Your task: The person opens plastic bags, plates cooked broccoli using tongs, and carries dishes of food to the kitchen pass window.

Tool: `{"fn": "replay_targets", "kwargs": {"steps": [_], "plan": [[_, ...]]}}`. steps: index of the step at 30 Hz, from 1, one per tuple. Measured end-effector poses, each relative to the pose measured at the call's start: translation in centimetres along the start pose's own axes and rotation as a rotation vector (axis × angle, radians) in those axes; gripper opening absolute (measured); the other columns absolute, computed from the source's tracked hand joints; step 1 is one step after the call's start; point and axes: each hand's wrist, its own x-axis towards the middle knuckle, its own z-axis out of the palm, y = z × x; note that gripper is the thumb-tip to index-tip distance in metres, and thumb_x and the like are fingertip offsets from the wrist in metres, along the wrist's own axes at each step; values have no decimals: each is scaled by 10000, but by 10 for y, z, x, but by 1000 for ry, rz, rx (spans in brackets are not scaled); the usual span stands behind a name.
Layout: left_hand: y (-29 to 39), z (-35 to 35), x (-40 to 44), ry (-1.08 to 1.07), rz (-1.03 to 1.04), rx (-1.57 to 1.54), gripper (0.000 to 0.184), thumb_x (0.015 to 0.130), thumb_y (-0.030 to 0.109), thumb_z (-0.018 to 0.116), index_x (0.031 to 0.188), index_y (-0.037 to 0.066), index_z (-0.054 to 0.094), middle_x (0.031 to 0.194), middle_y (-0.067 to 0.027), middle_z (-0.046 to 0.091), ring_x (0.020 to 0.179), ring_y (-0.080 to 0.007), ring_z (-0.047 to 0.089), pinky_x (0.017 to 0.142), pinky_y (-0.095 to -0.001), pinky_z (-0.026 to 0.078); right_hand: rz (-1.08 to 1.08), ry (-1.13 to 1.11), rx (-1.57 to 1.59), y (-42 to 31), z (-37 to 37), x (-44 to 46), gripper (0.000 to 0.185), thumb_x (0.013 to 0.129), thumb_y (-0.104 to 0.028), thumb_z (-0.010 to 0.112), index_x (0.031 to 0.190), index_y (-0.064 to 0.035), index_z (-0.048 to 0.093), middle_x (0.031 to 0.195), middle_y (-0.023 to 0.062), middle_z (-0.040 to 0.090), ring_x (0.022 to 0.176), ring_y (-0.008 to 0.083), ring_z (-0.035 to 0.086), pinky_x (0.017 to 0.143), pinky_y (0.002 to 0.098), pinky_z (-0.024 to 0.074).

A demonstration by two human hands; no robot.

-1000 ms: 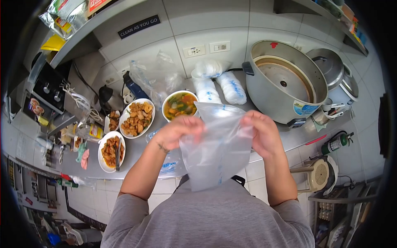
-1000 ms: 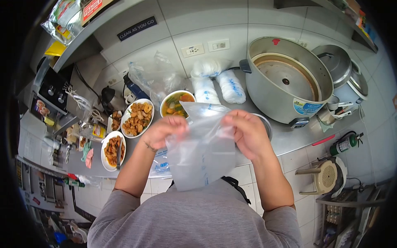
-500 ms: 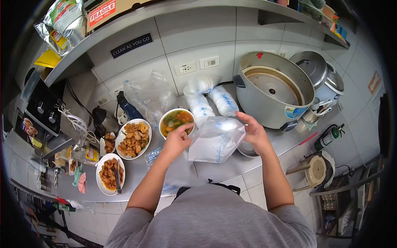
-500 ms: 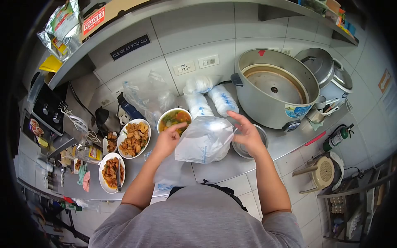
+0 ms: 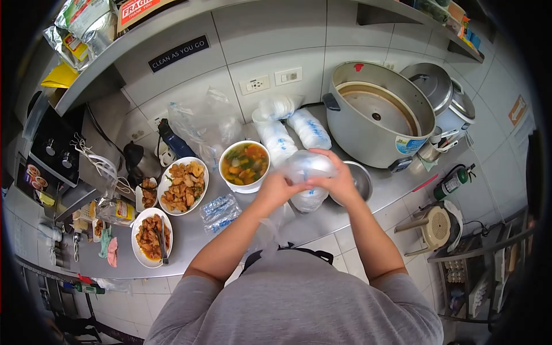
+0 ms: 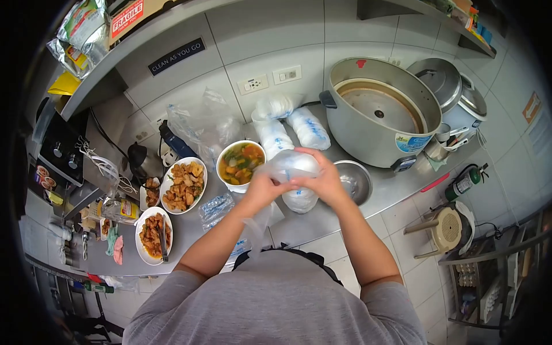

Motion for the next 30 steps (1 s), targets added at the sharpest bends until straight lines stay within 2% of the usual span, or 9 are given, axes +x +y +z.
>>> {"fn": "replay_targets", "kwargs": {"steps": [2,6,10,14,18,21,25,27,30], "plan": [[-10,12,-5,50,83,-196,547,698,341,835,1071,9,612,789,-41,626,661,-116,541,590,-283,444,391,-6,70,30,-2,-9,716,639,-188,867,1249,-23,531,1228,132,576,1200,203,495,1034,349,361],[-25,5,-20,37,-91,-2,587,730,338,813,1131,-14,569,806,-42,619,724,-152,591,639,-299,469,407,-56,-209,22,-14,-23,757,666,-189,846,1298,-11,470,1237,129,567,1170,193,508,1013,344,378],[11,-53,-71,256,250,-687,660,869,366,672,1338,-28,425,806,-59,580,697,-151,582,629,-281,481,-96,442,-76,-33,-13,-54,743,692,-129,799,1331,-11,438,1294,137,518,1156,221,528,1015,361,381],[68,-58,-84,151,538,-989,679,878,444,644,1309,-39,443,903,-90,597,770,-145,596,611,-210,435,-268,-146,-197,-106,50,-33,764,661,-198,848,1284,-10,448,1298,116,501,1142,208,527,1003,356,388],[76,-61,-77,238,745,-854,708,810,469,710,1266,-28,497,1028,-90,592,873,-132,608,547,-161,348,-152,-224,-230,-103,70,-26,565,694,-179,830,1158,-17,552,1162,105,595,1016,172,590,910,320,450],[74,-71,-77,258,743,-705,721,656,252,868,1250,10,539,1140,-80,569,932,-116,584,557,-162,386,-19,-50,-190,-80,56,-25,131,780,-61,735,874,-10,659,787,50,669,757,131,642,697,269,504],[77,-79,-86,258,577,-418,510,690,98,831,1153,35,627,1069,-58,619,868,-109,591,596,-186,427,124,-149,-280,-96,47,-21,144,789,-69,728,900,-10,657,815,56,674,774,134,643,706,270,504],[62,-76,-87,281,546,-366,320,707,-1,778,1013,43,696,917,-37,665,775,-104,597,612,-211,442,-148,20,-291,-100,60,-19,124,804,-75,716,895,-12,662,811,57,677,761,137,639,713,260,498],[63,-73,-89,346,529,-452,176,733,-28,748,896,20,702,805,-47,677,705,-107,597,617,-230,449,-165,-38,-521,-106,64,-25,143,816,-83,711,928,-9,661,821,60,681,764,131,634,734,249,490]]}}
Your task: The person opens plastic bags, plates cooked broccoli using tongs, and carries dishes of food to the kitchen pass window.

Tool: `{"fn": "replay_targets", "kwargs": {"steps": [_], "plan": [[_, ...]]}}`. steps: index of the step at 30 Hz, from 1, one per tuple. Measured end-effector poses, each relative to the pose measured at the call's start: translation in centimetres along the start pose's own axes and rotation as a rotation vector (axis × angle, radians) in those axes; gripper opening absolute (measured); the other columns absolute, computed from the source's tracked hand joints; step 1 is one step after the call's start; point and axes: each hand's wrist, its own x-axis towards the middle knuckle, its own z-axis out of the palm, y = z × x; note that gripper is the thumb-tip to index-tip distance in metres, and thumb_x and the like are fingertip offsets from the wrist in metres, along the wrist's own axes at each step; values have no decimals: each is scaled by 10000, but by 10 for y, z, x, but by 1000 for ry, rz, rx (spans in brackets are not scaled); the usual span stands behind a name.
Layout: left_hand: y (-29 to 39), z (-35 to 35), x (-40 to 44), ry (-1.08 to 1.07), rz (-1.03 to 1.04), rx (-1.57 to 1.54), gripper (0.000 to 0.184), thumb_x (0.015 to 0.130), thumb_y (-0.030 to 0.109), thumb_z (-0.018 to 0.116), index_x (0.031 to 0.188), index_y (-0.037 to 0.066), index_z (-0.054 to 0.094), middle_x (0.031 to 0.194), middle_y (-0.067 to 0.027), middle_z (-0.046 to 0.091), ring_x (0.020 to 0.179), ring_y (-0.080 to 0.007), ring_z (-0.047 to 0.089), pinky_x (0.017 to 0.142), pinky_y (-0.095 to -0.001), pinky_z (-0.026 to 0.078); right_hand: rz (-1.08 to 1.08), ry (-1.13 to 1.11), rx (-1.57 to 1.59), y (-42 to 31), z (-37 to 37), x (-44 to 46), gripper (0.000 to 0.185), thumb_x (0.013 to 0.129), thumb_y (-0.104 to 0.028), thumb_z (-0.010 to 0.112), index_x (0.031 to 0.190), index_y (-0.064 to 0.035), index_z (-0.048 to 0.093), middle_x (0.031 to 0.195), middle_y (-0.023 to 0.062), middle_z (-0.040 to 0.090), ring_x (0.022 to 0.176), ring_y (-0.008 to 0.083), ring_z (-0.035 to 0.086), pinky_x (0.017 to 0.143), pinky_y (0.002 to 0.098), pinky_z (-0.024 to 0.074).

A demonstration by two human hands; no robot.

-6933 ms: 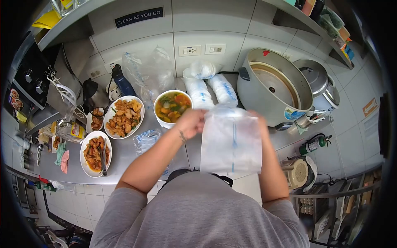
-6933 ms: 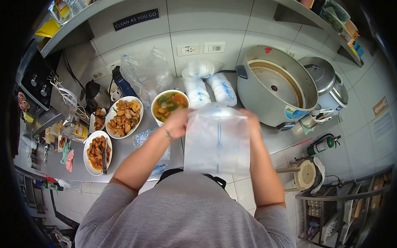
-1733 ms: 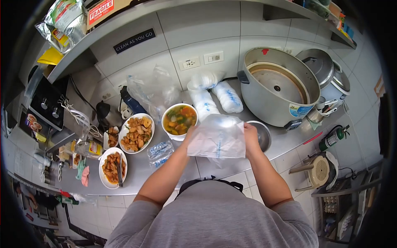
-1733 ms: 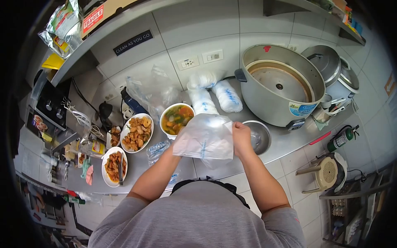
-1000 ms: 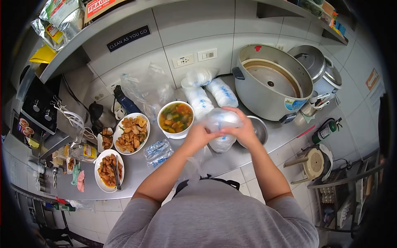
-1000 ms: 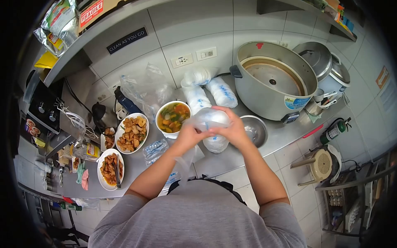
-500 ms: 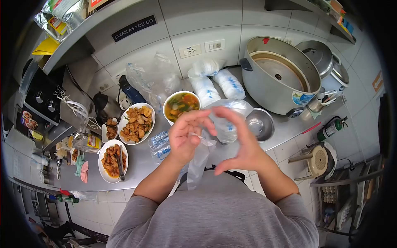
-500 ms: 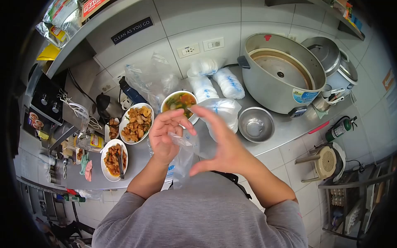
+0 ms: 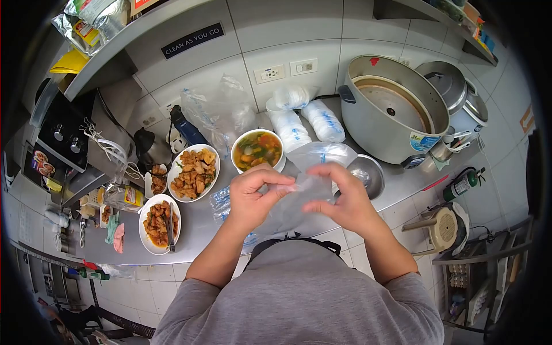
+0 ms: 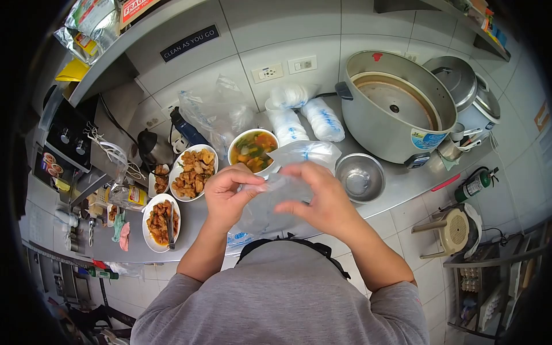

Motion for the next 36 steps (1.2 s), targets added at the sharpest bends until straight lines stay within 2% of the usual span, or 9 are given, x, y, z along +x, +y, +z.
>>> {"fn": "replay_targets", "kwargs": {"steps": [6,13,16,18,21,24,28,31,36], "plan": [[-4,-10,-11,6,-256,-174,176,766,-26,739,733,25,573,735,-30,609,664,-109,561,618,-245,436,331,-185,521,19,-17,-9,92,848,-64,687,917,-9,664,803,50,673,775,105,623,713,244,488],[18,9,-5,-53,-347,-802,164,803,-7,715,816,46,561,786,1,571,738,-68,517,670,-223,404,225,-379,238,19,-29,-19,97,879,-89,653,879,8,655,792,39,667,790,115,624,715,268,493],[5,10,-10,-338,-573,-393,160,821,21,676,814,64,522,762,-24,544,728,-135,541,646,-245,411,-49,-159,732,28,-27,-22,100,874,-94,656,855,4,651,778,24,658,781,120,618,705,287,493],[-11,14,-15,-481,-687,-405,138,853,63,659,894,52,528,794,-27,563,720,-133,548,639,-249,425,357,-235,1173,39,-36,-30,108,864,-106,667,872,2,667,792,31,668,790,132,618,718,302,495],[-6,19,-3,-159,-490,-978,122,895,108,642,935,39,551,836,6,585,727,-62,539,630,-214,424,562,-405,1022,59,-45,-37,150,874,-128,662,937,7,675,831,38,670,813,131,619,740,298,487],[-3,5,0,-264,-632,-1101,136,932,157,599,887,32,567,843,-1,593,737,-71,554,655,-219,441,457,-540,526,54,-42,-32,191,885,-144,657,997,10,656,866,33,673,819,112,614,728,281,481],[1,16,1,-355,-662,-572,117,940,163,578,910,50,566,877,-32,617,812,-97,572,744,-249,450,172,-113,824,26,-22,-20,198,879,-132,670,1016,8,649,872,14,671,819,86,605,722,257,479],[-6,11,0,-468,-600,-451,150,938,192,570,937,42,565,861,-40,615,799,-112,577,734,-265,455,407,-498,802,28,-37,-21,233,846,-103,701,1041,10,642,886,28,681,811,91,614,737,262,489],[-16,1,3,-529,-595,-1413,217,926,186,590,968,-26,571,856,-54,630,736,-136,613,728,-309,496,375,-729,1098,58,-56,-26,226,802,-38,712,1004,23,631,852,50,666,736,102,622,665,247,490]]}}
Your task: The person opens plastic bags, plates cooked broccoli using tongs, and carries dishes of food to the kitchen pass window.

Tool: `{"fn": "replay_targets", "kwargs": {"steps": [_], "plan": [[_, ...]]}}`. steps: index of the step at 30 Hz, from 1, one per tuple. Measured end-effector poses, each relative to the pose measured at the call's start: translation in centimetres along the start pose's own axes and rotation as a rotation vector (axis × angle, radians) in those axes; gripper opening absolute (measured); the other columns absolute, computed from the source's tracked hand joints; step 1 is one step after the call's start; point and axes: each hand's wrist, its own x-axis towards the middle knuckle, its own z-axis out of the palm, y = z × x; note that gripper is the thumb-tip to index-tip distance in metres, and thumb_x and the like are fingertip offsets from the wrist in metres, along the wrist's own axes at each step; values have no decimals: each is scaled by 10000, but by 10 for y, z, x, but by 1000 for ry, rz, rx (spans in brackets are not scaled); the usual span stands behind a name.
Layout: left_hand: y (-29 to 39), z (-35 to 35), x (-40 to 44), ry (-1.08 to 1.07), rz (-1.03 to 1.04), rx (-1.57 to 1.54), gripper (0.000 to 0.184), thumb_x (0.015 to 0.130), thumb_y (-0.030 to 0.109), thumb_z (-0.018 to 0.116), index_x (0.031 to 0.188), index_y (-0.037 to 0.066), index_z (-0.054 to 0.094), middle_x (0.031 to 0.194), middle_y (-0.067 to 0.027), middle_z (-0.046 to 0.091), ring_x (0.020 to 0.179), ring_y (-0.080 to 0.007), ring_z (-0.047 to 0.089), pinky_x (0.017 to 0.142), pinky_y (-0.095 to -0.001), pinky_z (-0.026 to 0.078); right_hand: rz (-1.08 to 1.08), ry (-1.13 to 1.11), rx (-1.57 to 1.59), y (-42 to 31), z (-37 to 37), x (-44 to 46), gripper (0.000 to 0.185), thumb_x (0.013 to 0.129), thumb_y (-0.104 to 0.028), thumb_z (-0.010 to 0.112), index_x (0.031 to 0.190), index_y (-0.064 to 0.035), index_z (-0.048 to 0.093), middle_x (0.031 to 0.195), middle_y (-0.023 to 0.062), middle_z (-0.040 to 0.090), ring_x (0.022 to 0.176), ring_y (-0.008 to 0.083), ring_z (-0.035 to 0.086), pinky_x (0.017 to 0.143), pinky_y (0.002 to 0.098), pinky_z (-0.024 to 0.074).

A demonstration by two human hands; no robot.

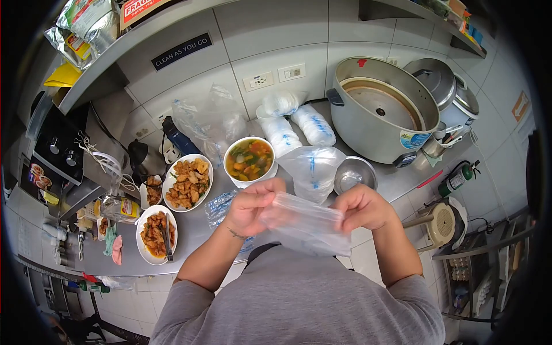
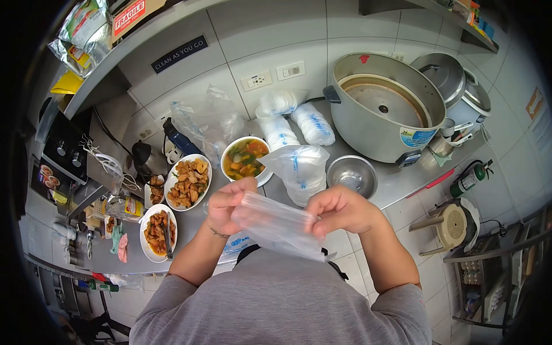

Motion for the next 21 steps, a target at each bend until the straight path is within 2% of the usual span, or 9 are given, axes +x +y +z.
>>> {"fn": "replay_targets", "kwargs": {"steps": [4,7,8,11,14,16,18,20,21], "plan": [[15,-10,3,288,-439,415,215,928,233,596,953,20,578,792,-68,638,735,-145,626,701,-295,489,-169,143,119,-18,2,9,152,827,-56,683,946,18,625,812,56,652,700,113,619,629,237,489],[44,-32,21,296,-297,288,181,928,178,596,985,7,589,873,-44,662,741,-168,677,646,-283,529,-130,623,131,-32,-13,26,100,848,-84,643,907,-7,618,783,71,639,683,147,624,613,271,507],[45,-37,36,543,-215,243,156,934,160,582,998,18,585,896,-46,658,696,-170,671,544,-269,519,-122,627,134,-31,-17,31,100,848,-84,643,907,-7,618,783,71,639,683,147,624,613,271,507],[27,-89,47,557,-272,-43,147,945,154,555,995,18,582,866,-50,649,668,-154,649,452,-260,477,-23,920,279,30,-77,30,179,835,-85,637,984,15,636,844,99,668,746,184,653,657,297,535],[-20,-83,60,833,121,106,120,939,127,535,996,37,589,816,-48,630,610,-124,601,373,-263,391,-69,1204,243,58,-52,53,218,846,-89,624,1017,45,636,881,126,676,777,192,656,673,300,529],[-28,-111,58,1138,-9,470,115,912,126,564,995,58,605,781,-49,616,568,-140,559,421,-317,408,7,1205,45,58,-60,49,225,854,-99,624,1019,54,634,892,131,676,781,188,652,676,300,523],[-26,-123,58,1137,-57,784,116,906,142,545,977,76,608,717,-39,575,521,-158,521,446,-330,411,77,1195,-156,56,-67,44,233,861,-109,624,1020,62,632,902,136,676,784,183,648,678,299,517],[-17,-147,56,519,388,2102,165,914,202,526,970,72,611,696,-35,565,513,-157,514,453,-322,416,76,1105,-125,50,-78,49,244,855,-118,638,1021,62,632,903,134,674,779,175,641,677,305,508],[-17,-145,58,513,386,2102,165,914,202,526,970,72,611,696,-35,565,513,-157,514,453,-322,416,65,1096,-82,55,-86,52,249,848,-120,635,1015,65,635,892,131,672,776,174,638,677,306,506]]}}
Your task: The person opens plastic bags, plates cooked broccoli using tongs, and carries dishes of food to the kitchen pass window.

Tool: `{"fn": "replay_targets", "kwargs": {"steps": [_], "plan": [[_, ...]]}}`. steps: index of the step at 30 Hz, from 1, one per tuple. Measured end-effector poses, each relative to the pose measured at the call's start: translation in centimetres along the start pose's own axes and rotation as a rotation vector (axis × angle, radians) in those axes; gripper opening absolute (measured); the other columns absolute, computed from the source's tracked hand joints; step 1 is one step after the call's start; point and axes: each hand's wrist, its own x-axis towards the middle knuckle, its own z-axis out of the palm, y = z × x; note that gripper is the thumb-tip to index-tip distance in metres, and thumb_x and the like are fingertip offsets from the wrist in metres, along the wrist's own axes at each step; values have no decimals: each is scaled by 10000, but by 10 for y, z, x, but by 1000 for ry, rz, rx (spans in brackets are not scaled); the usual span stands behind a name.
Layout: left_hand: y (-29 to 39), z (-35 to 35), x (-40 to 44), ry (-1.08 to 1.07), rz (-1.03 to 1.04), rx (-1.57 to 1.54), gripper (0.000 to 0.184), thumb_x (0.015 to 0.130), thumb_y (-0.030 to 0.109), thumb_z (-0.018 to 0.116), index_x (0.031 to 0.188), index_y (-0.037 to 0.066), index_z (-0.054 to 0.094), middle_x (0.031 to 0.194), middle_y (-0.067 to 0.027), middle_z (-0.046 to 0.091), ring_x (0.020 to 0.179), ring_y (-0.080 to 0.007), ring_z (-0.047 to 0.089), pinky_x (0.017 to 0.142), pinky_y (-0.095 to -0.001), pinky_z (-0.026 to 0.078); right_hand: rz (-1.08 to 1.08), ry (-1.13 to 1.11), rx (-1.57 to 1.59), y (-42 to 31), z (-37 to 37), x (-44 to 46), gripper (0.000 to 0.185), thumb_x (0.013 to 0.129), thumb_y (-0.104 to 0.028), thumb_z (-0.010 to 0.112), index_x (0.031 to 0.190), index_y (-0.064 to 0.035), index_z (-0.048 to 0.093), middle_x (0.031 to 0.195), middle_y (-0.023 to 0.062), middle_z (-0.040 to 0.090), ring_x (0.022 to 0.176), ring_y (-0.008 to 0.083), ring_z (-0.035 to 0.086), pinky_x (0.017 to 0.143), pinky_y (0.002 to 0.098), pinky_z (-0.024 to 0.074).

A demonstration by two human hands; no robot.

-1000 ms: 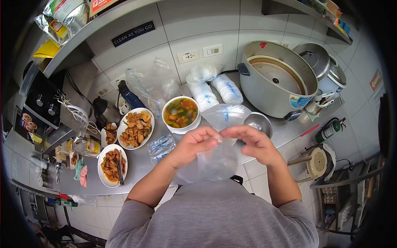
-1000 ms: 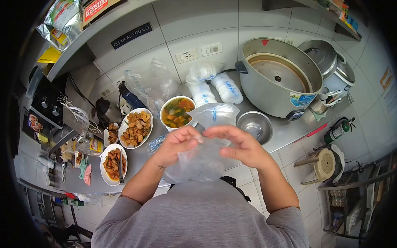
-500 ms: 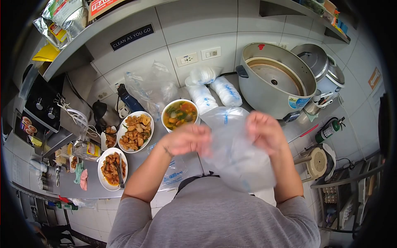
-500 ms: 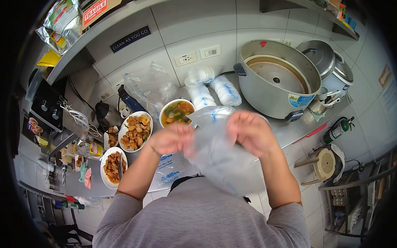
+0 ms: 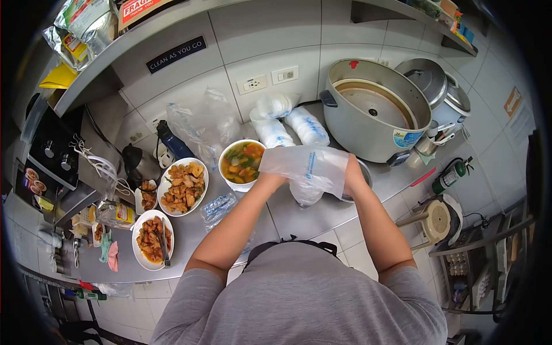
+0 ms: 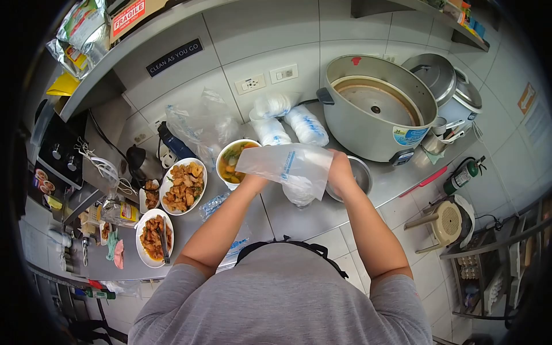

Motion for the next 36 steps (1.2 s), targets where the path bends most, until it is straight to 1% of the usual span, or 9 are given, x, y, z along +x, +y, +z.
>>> {"fn": "replay_targets", "kwargs": {"steps": [3,6,11,13,20,24,30,32,36], "plan": [[15,5,9,-278,-851,-787,187,913,227,541,1014,96,629,802,-37,607,556,-142,551,450,-325,458,-42,-43,52,12,1,15,262,843,-140,633,1009,62,639,878,123,670,752,176,637,652,315,505],[15,9,8,-323,-978,-928,191,940,211,519,1020,58,601,852,-74,609,652,-159,583,497,-308,510,-22,-29,-99,17,1,29,221,825,-161,640,952,19,651,815,94,658,599,167,606,447,303,444],[12,7,10,-418,-939,-777,217,941,206,524,1051,35,599,841,-67,620,615,-171,608,506,-306,550,-68,-185,-411,8,-3,43,215,863,-199,568,985,-40,648,755,66,650,465,141,559,317,254,370],[11,-1,10,-340,-356,-668,308,889,172,601,1140,-5,584,950,-95,633,707,-190,656,486,-315,553,-164,-210,-354,6,-6,45,255,844,-246,596,1015,-66,655,746,54,652,425,147,535,315,256,380],[16,21,8,-329,-912,-782,326,967,261,477,1195,45,566,997,-90,653,791,-179,652,557,-312,546,190,-220,-530,-2,3,51,166,811,-306,656,846,-145,632,666,-10,575,516,77,491,420,227,380],[26,9,17,-413,-908,-749,355,981,292,418,1199,47,554,1041,-103,640,763,-183,649,539,-304,533,151,-244,-671,-19,12,42,176,820,-296,648,879,-130,647,686,0,601,518,99,517,408,244,391],[7,-41,3,-259,-469,-852,613,844,160,641,1404,106,397,1304,-160,543,1170,-255,534,963,-404,429,-313,-184,-347,-26,-23,28,301,916,-305,571,1070,-54,637,954,54,661,826,165,616,731,307,505],[37,-48,7,-111,-319,-1023,749,831,219,701,1459,101,310,1402,-152,462,1299,-271,435,1057,-370,345,-257,-400,547,-58,-1,-26,393,908,-290,624,1199,-31,575,1116,83,627,1039,174,574,918,319,441],[12,27,-16,-401,-583,-861,896,823,305,726,1495,62,185,1474,-155,359,1368,-271,343,1102,-366,285,-220,-244,-87,31,0,-7,559,858,-271,703,1306,-13,490,1222,114,581,1184,192,503,1005,337,382]]}}
